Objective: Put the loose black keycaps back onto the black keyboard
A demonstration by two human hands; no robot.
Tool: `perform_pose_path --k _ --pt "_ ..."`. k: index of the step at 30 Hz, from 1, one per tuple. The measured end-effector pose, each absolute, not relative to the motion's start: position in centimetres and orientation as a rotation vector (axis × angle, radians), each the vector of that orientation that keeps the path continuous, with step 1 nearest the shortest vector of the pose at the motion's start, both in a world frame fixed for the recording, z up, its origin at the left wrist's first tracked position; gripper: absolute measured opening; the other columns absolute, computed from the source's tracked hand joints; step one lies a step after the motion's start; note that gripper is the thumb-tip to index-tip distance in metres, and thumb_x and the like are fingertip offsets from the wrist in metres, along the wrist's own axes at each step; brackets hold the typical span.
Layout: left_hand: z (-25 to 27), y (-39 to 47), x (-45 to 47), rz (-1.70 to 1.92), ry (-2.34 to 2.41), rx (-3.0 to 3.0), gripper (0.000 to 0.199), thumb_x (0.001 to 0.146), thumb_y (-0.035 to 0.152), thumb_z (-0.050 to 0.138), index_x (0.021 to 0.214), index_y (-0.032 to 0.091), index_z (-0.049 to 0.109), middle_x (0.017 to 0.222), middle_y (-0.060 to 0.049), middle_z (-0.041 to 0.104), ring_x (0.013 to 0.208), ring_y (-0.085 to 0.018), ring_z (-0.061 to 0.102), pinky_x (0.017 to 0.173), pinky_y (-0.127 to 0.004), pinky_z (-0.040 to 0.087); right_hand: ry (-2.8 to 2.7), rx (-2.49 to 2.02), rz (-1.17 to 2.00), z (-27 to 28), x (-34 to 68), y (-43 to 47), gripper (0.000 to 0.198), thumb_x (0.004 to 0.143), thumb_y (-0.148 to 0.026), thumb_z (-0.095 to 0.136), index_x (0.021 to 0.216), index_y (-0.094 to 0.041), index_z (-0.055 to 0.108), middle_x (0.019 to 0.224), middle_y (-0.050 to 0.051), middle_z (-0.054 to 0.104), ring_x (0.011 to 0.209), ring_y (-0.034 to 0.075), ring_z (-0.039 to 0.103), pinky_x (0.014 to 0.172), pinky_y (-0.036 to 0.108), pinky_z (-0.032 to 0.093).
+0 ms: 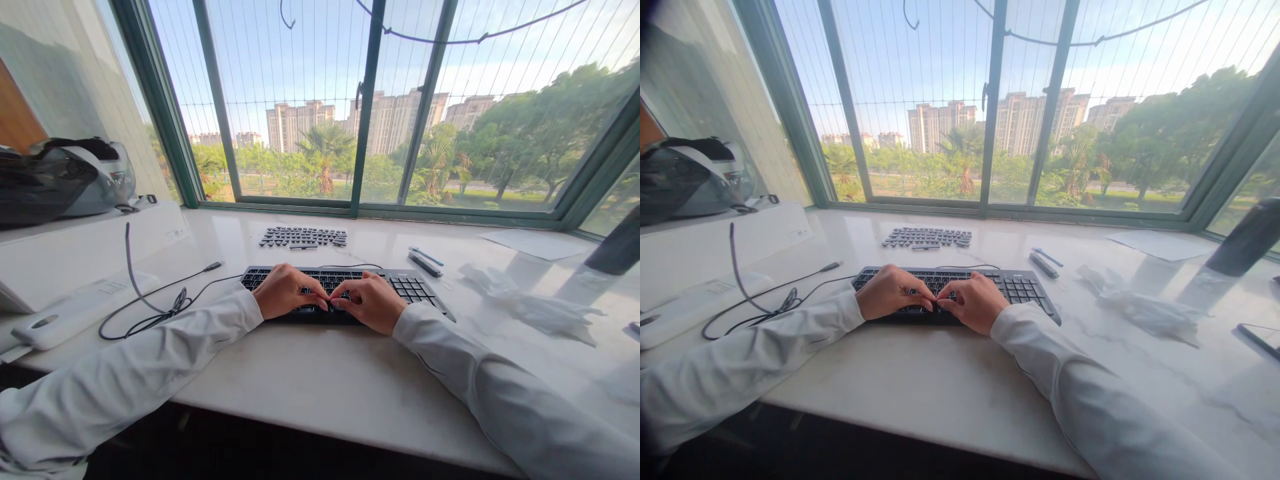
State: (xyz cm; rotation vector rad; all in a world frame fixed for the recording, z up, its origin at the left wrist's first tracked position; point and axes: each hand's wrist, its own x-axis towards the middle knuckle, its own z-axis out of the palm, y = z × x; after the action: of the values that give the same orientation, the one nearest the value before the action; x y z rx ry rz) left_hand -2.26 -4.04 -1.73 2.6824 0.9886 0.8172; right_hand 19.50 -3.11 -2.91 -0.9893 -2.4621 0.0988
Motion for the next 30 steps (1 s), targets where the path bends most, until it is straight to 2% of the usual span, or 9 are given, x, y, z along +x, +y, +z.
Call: perform_pose_path --k 7,13,15,19,22,30 --pt "-1.8 -3.7 -2.9 0.719 0.986 2.806 0.026 0.081 0.043 0.058 0.099 0.03 0.071 0.079 0.002 0.073 0.057 -0.009 0.061 0.057 -0.018 0.043 -2.468 -0.983 0.043 -2.9 19.9 -3.1 0.02 0.085 -0.038 0.053 0.092 -0.029 0.07 0.052 -0.004 0.057 0.056 0.012 0.043 0.068 0.027 0.03" --pt "-1.9 -3.7 -2.9 0.79 0.995 2.868 0.024 0.08 0.041 0.059 0.093 0.028 0.073 0.07 0.002 0.072 0.051 -0.007 0.059 0.053 -0.017 0.041 -2.427 -1.005 0.036 -2.9 19.9 -3.2 0.02 0.083 -0.043 0.055 0.092 -0.032 0.07 0.052 -0.003 0.057 0.06 0.013 0.042 0.064 0.026 0.029" --pt "-1.8 -3.7 -2.9 0.802 0.979 2.888 0.022 0.08 0.041 0.059 0.091 0.028 0.074 0.07 0.002 0.072 0.055 -0.008 0.062 0.054 -0.017 0.042 -2.442 -0.973 0.021 -2.8 20.0 -3.3 0.021 0.084 -0.043 0.054 0.09 -0.032 0.071 0.052 -0.002 0.057 0.059 0.013 0.042 0.065 0.026 0.029" --pt "-1.6 -3.6 -3.0 0.746 0.846 2.889 0.02 0.083 0.037 0.057 0.087 0.028 0.074 0.085 0.003 0.073 0.072 -0.01 0.067 0.065 -0.016 0.048 -2.483 -0.878 -0.029 -2.7 20.0 -3.3 0.023 0.084 -0.044 0.054 0.087 -0.03 0.072 0.05 -0.003 0.058 0.056 0.012 0.042 0.067 0.027 0.029" --pt "-1.6 -3.6 -3.1 0.737 0.803 2.889 0.019 0.083 0.035 0.057 0.088 0.028 0.074 0.087 0.004 0.073 0.076 -0.01 0.068 0.067 -0.016 0.049 -2.485 -0.845 -0.067 -2.7 20.0 -3.3 0.023 0.085 -0.044 0.053 0.087 -0.031 0.072 0.049 -0.004 0.059 0.054 0.011 0.041 0.068 0.027 0.029" --pt "-1.7 -3.6 -3.4 0.682 0.93 3.111 0.02 0.085 0.036 0.054 0.095 0.032 0.071 0.074 0.006 0.072 0.06 -0.007 0.065 0.055 -0.015 0.043 -2.487 -0.806 -0.06 -2.8 20.2 -3.2 0.024 0.085 -0.044 0.053 0.096 -0.033 0.071 0.057 -0.003 0.065 0.051 0.01 0.042 0.07 0.029 0.029"
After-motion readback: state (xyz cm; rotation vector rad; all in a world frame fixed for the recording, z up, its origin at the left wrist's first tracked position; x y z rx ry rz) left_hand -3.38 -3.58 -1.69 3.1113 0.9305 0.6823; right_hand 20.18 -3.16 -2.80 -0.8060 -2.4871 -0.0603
